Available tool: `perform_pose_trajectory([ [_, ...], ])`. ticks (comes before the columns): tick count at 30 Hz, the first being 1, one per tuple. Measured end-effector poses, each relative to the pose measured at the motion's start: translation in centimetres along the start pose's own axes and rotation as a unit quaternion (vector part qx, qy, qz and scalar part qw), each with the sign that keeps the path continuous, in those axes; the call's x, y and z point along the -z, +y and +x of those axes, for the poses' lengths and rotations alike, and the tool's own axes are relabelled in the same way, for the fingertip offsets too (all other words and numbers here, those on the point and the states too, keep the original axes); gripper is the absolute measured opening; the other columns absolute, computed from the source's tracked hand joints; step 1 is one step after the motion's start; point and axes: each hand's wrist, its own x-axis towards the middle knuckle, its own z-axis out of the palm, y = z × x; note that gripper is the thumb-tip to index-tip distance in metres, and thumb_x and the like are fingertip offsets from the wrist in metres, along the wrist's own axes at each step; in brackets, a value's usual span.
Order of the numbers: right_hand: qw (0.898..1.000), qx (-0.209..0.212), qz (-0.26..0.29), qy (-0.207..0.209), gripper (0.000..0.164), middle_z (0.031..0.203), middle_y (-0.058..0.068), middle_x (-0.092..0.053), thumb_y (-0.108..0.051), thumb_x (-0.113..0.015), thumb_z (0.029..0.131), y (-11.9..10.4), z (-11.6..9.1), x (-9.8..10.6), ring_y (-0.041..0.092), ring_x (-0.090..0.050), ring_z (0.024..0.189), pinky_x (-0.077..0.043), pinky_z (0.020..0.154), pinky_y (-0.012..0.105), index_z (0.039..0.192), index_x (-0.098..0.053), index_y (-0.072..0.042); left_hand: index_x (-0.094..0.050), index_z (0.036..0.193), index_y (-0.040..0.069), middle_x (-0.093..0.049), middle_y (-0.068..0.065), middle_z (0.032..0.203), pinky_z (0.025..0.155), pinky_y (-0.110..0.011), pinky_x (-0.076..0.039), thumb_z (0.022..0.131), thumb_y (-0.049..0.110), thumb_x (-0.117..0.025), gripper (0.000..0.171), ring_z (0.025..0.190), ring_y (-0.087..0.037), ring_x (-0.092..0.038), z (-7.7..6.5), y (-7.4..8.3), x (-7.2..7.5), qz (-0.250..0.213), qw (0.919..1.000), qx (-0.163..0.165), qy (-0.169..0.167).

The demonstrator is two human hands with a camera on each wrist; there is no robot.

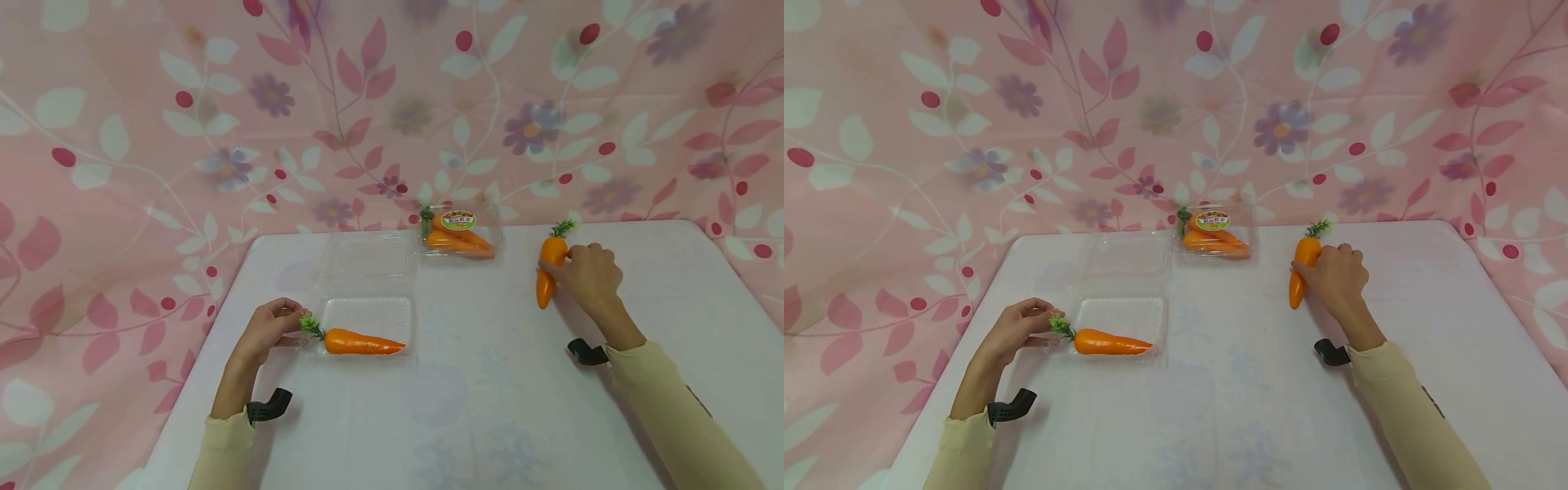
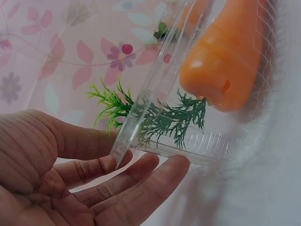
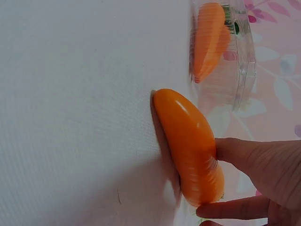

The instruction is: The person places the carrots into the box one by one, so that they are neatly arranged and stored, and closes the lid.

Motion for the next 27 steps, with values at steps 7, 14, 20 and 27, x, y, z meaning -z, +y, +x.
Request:
perform_pose_trajectory([
  [7,0.997,-0.012,0.036,-0.061,0.058,0.081,0.016,-0.058,-0.053,-0.067,0.086,0.5,0.3,0.2,0.030,-0.052,0.068,-0.042,0.051,0.036,0.097,-0.067,0.004,-0.057,0.113,-0.007,-0.066,-0.019,0.109,0.069,-0.036,-0.059,0.099,0.020,-0.061,0.031,0.087,-0.028,-0.070,-0.1,0.0,0.0,-0.002,1.0000,0.000,-0.001],
  [14,0.994,-0.018,0.049,-0.092,0.059,0.085,0.015,-0.063,-0.050,-0.068,0.086,0.5,0.2,0.6,0.029,-0.054,0.071,-0.044,0.053,0.035,0.104,-0.067,0.006,-0.057,0.113,-0.007,-0.066,-0.020,0.108,0.068,-0.036,-0.059,0.099,0.020,-0.061,0.031,0.086,-0.028,-0.070,-0.1,0.1,-0.1,-0.003,1.0000,-0.001,0.000],
  [20,0.995,-0.011,0.046,-0.084,0.061,0.102,0.024,-0.063,-0.045,-0.069,0.086,0.8,0.0,0.9,0.033,-0.057,0.079,-0.047,0.055,0.037,0.113,-0.065,0.009,-0.056,0.113,-0.007,-0.066,-0.020,0.108,0.069,-0.038,-0.059,0.099,0.019,-0.061,0.031,0.086,-0.032,-0.071,-0.1,0.0,-0.1,-0.005,1.0000,-0.001,0.000],
  [27,0.996,-0.010,0.055,-0.066,0.060,0.108,0.027,-0.061,-0.043,-0.068,0.087,0.7,-0.5,2.4,0.034,-0.055,0.081,-0.046,0.054,0.035,0.116,-0.064,0.009,-0.056,0.113,-0.007,-0.066,-0.019,0.108,0.070,-0.039,-0.059,0.099,0.020,-0.061,0.031,0.088,-0.032,-0.071,0.0,0.0,-0.1,-0.006,1.0000,-0.002,0.000],
])
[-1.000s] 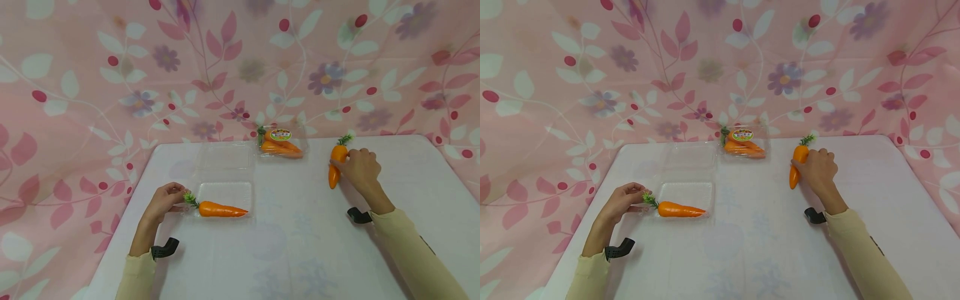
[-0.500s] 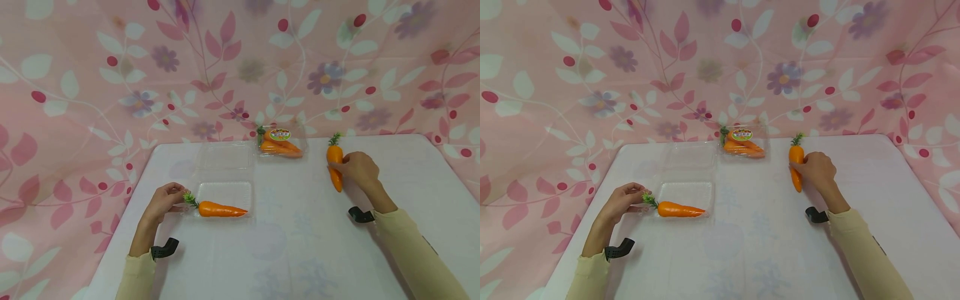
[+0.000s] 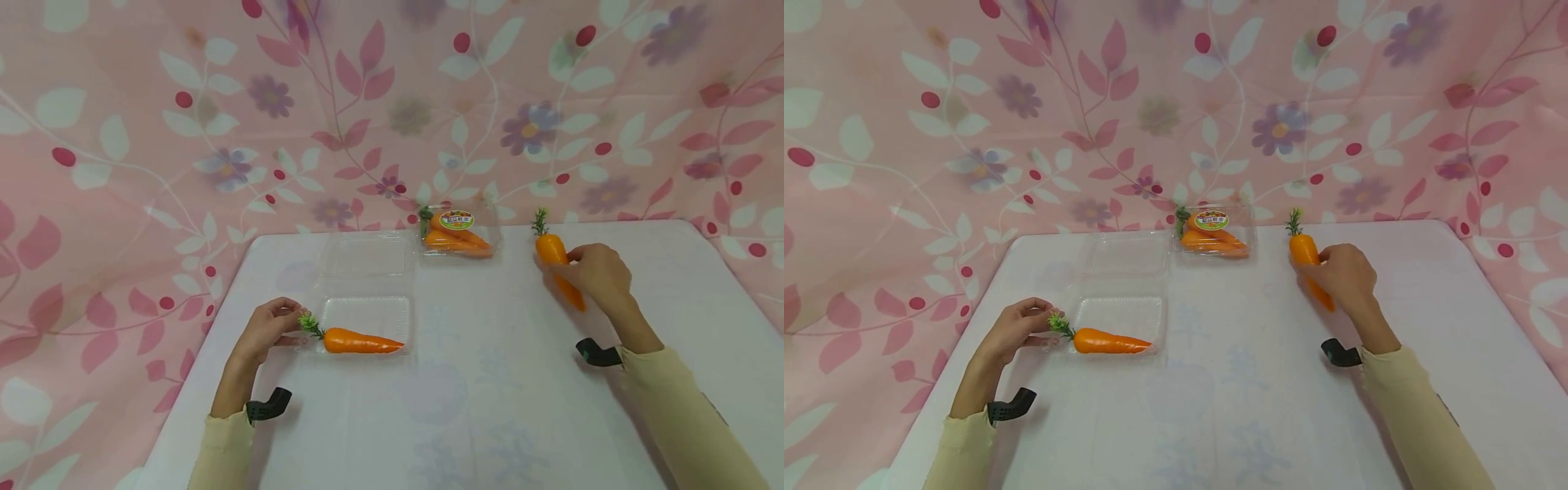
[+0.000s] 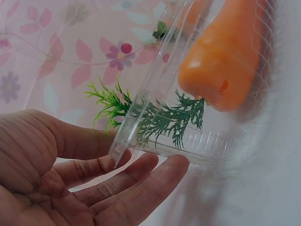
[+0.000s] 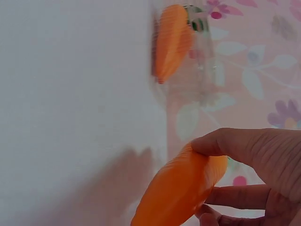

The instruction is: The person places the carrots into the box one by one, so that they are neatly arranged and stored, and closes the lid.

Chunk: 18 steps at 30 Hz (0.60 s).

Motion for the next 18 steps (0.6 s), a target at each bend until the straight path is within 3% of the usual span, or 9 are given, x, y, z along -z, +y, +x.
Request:
perform_pose_trajectory([
  [9,0.999,0.022,0.022,0.009,0.067,0.088,0.018,-0.066,-0.052,-0.070,0.084,-2.0,-1.0,1.9,0.030,-0.054,0.070,-0.042,0.050,0.034,0.118,-0.066,0.005,-0.056,0.113,-0.007,-0.067,-0.018,0.108,0.070,-0.039,-0.059,0.099,0.019,-0.060,0.030,0.086,-0.026,-0.071,0.0,0.0,0.0,-0.004,1.0000,0.003,0.000],
  [18,0.994,0.056,0.079,-0.045,0.069,0.109,0.022,-0.064,-0.056,-0.072,0.083,-4.8,-1.9,2.3,0.034,-0.056,0.094,-0.048,0.063,0.036,0.121,-0.067,0.002,-0.056,0.114,-0.006,-0.066,-0.019,0.109,0.071,-0.040,-0.059,0.099,0.020,-0.060,0.030,0.088,-0.028,-0.071,-0.1,0.1,0.0,0.001,1.0000,0.007,0.000],
])
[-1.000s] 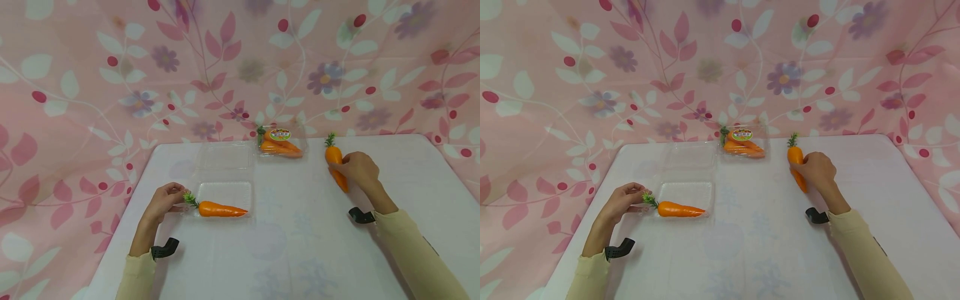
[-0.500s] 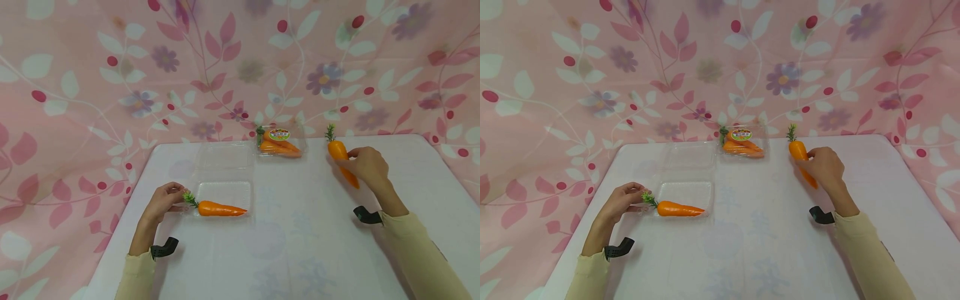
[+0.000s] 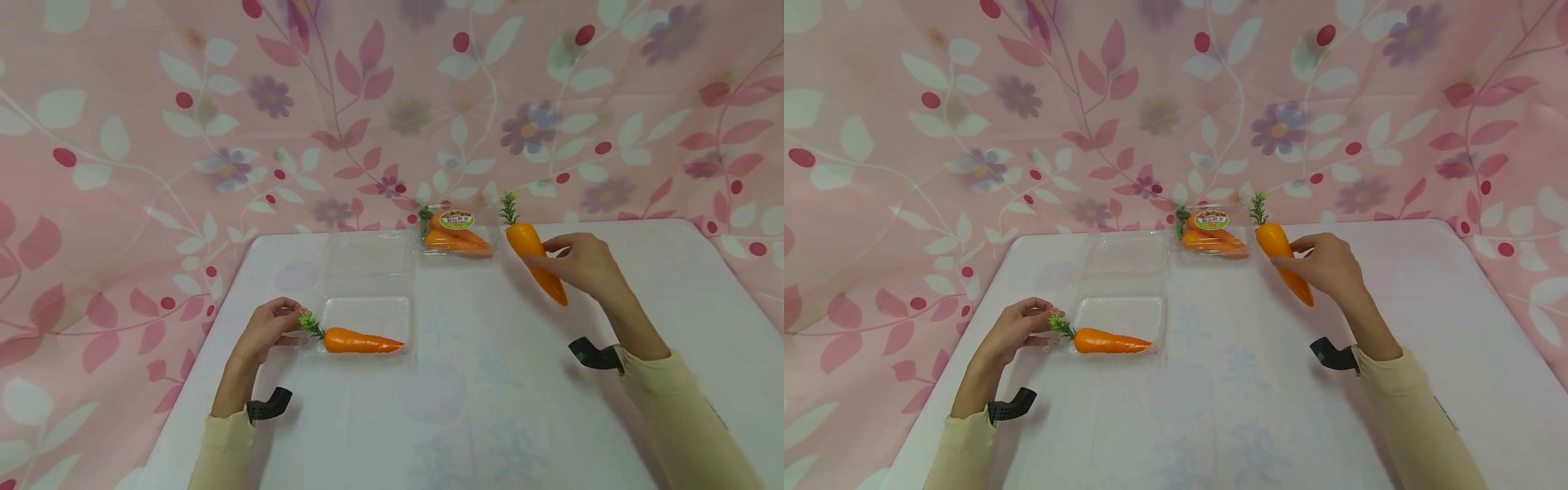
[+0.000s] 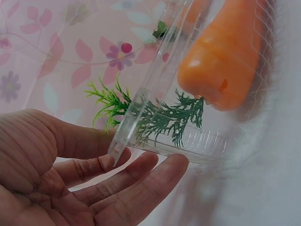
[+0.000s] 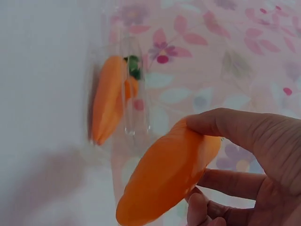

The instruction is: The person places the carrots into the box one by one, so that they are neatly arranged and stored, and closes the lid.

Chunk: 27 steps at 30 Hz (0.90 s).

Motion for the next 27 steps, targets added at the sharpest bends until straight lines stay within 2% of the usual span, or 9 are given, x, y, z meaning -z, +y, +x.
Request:
perform_pose_trajectory([
  [4,1.000,0.008,0.018,-0.019,0.069,0.109,0.020,-0.063,-0.056,-0.074,0.082,-1.2,-0.1,-0.6,0.032,-0.055,0.090,-0.048,0.064,0.034,0.120,-0.067,0.001,-0.056,0.114,-0.006,-0.066,-0.019,0.109,0.072,-0.039,-0.059,0.099,0.020,-0.060,0.030,0.090,-0.030,-0.071,0.0,0.0,0.0,0.000,1.0000,0.002,0.000],
  [17,0.998,0.044,0.020,-0.037,0.060,0.099,0.014,-0.063,-0.050,-0.078,0.080,-4.4,0.0,-3.6,0.028,-0.051,0.084,-0.046,0.060,0.032,0.114,-0.072,0.000,-0.057,0.112,-0.007,-0.067,-0.017,0.105,0.071,-0.041,-0.059,0.099,0.019,-0.061,0.030,0.088,-0.030,-0.071,0.2,-0.1,0.0,-0.010,0.9999,-0.002,0.004],
  [27,0.993,0.095,0.053,-0.054,0.055,0.108,0.009,-0.070,-0.037,-0.082,0.080,-6.3,0.4,-6.0,0.025,-0.054,0.085,-0.047,0.068,0.034,0.124,-0.070,-0.007,-0.056,0.115,-0.006,-0.067,-0.017,0.105,0.072,-0.040,-0.059,0.099,0.021,-0.061,0.033,0.089,-0.032,-0.070,0.2,-0.2,0.0,-0.004,1.0000,0.003,0.007],
])
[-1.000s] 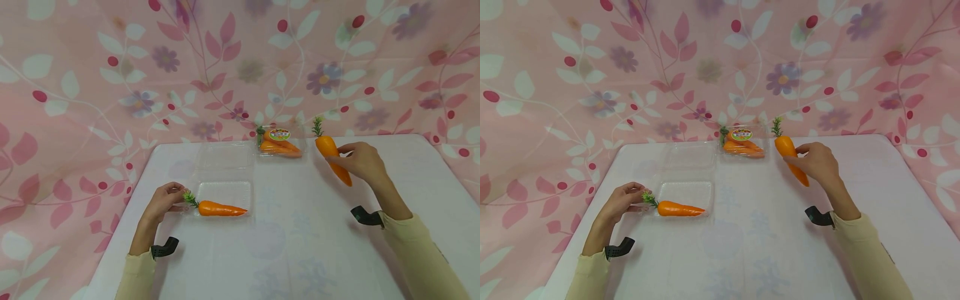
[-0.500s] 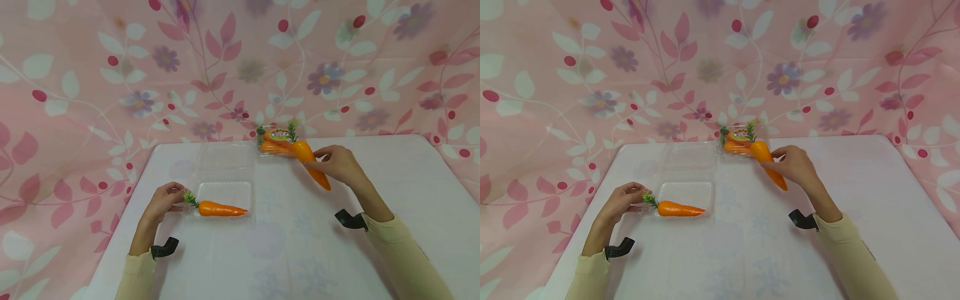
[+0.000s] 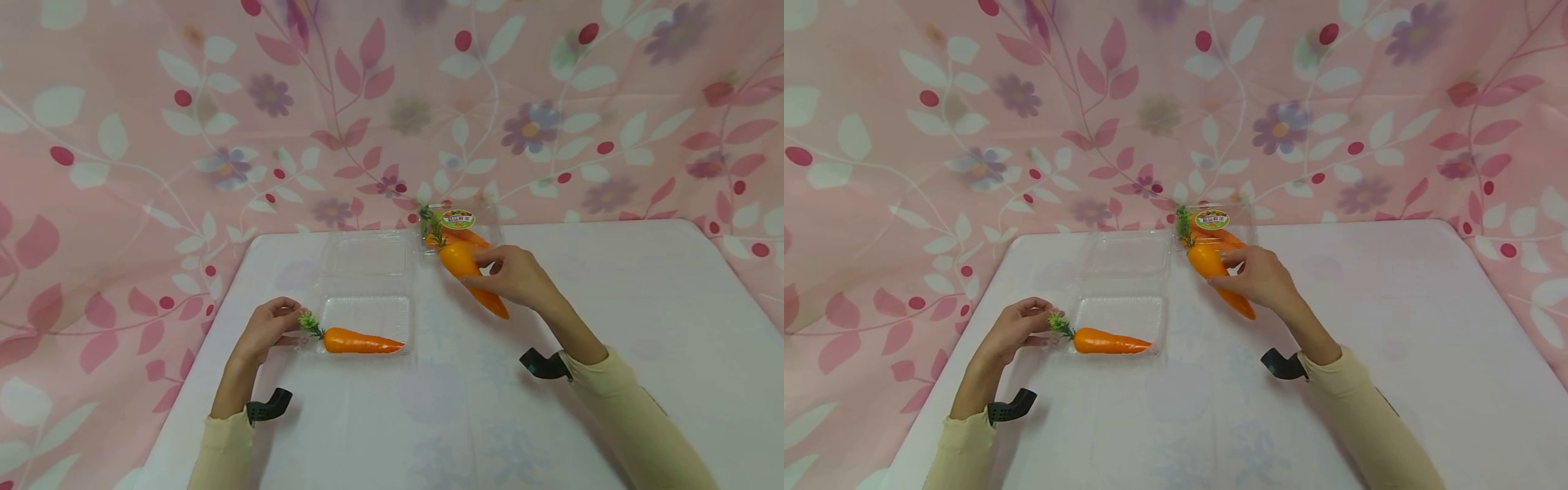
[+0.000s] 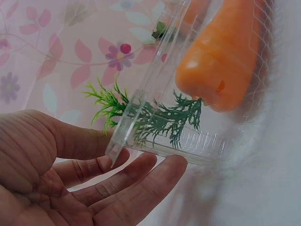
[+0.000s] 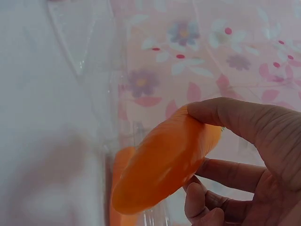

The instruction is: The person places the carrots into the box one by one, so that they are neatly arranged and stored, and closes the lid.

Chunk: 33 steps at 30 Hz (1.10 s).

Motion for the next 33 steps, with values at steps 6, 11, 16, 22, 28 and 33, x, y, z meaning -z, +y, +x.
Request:
perform_pose_trajectory([
  [6,1.000,0.012,-0.001,-0.014,0.051,0.102,0.003,-0.072,-0.037,-0.083,0.078,-0.7,0.5,-1.2,0.024,-0.055,0.083,-0.047,0.067,0.034,0.120,-0.072,-0.010,-0.057,0.114,-0.006,-0.067,-0.017,0.107,0.071,-0.039,-0.059,0.099,0.021,-0.062,0.032,0.088,-0.029,-0.070,-0.1,0.1,0.0,-0.001,1.0000,-0.001,0.003],
  [11,0.999,0.022,0.000,-0.025,0.041,0.095,0.001,-0.072,-0.038,-0.083,0.078,-1.7,1.0,-2.4,0.023,-0.054,0.081,-0.047,0.064,0.032,0.107,-0.076,-0.010,-0.056,0.113,-0.006,-0.067,-0.018,0.109,0.071,-0.040,-0.059,0.098,0.022,-0.062,0.032,0.088,-0.029,-0.071,-0.1,0.1,0.0,-0.002,1.0000,-0.004,0.002],
  [16,0.998,0.041,0.010,-0.039,0.040,0.094,0.001,-0.071,-0.038,-0.084,0.078,-2.8,1.4,-3.6,0.023,-0.054,0.079,-0.048,0.063,0.031,0.106,-0.077,-0.009,-0.056,0.114,-0.006,-0.067,-0.019,0.110,0.071,-0.040,-0.059,0.099,0.022,-0.062,0.033,0.090,-0.032,-0.070,-0.1,0.0,-0.1,0.000,1.0000,-0.003,0.001],
  [22,0.997,0.045,0.021,-0.057,0.040,0.090,-0.003,-0.070,-0.040,-0.084,0.076,-4.0,1.9,-5.0,0.022,-0.054,0.079,-0.048,0.063,0.032,0.104,-0.077,-0.012,-0.056,0.115,-0.007,-0.067,-0.019,0.110,0.071,-0.040,-0.059,0.099,0.023,-0.062,0.034,0.089,-0.031,-0.070,-0.1,0.0,-0.1,-0.003,1.0000,-0.004,0.000],
  [28,0.996,0.044,0.023,-0.072,0.042,0.088,-0.004,-0.069,-0.041,-0.084,0.076,-5.0,2.4,-6.1,0.020,-0.055,0.076,-0.049,0.061,0.030,0.106,-0.077,-0.011,-0.056,0.115,-0.006,-0.066,-0.018,0.109,0.071,-0.040,-0.059,0.098,0.024,-0.063,0.035,0.089,-0.031,-0.071,-0.1,0.1,0.0,-0.007,1.0000,-0.005,-0.004],
  [33,0.995,0.043,0.027,-0.089,0.042,0.090,-0.005,-0.069,-0.042,-0.084,0.076,-6.1,2.9,-7.2,0.019,-0.055,0.081,-0.050,0.064,0.030,0.106,-0.077,-0.013,-0.056,0.114,-0.006,-0.066,-0.020,0.111,0.070,-0.038,-0.059,0.098,0.023,-0.062,0.034,0.090,-0.031,-0.071,-0.1,0.1,0.0,-0.003,1.0000,-0.005,-0.003],
])
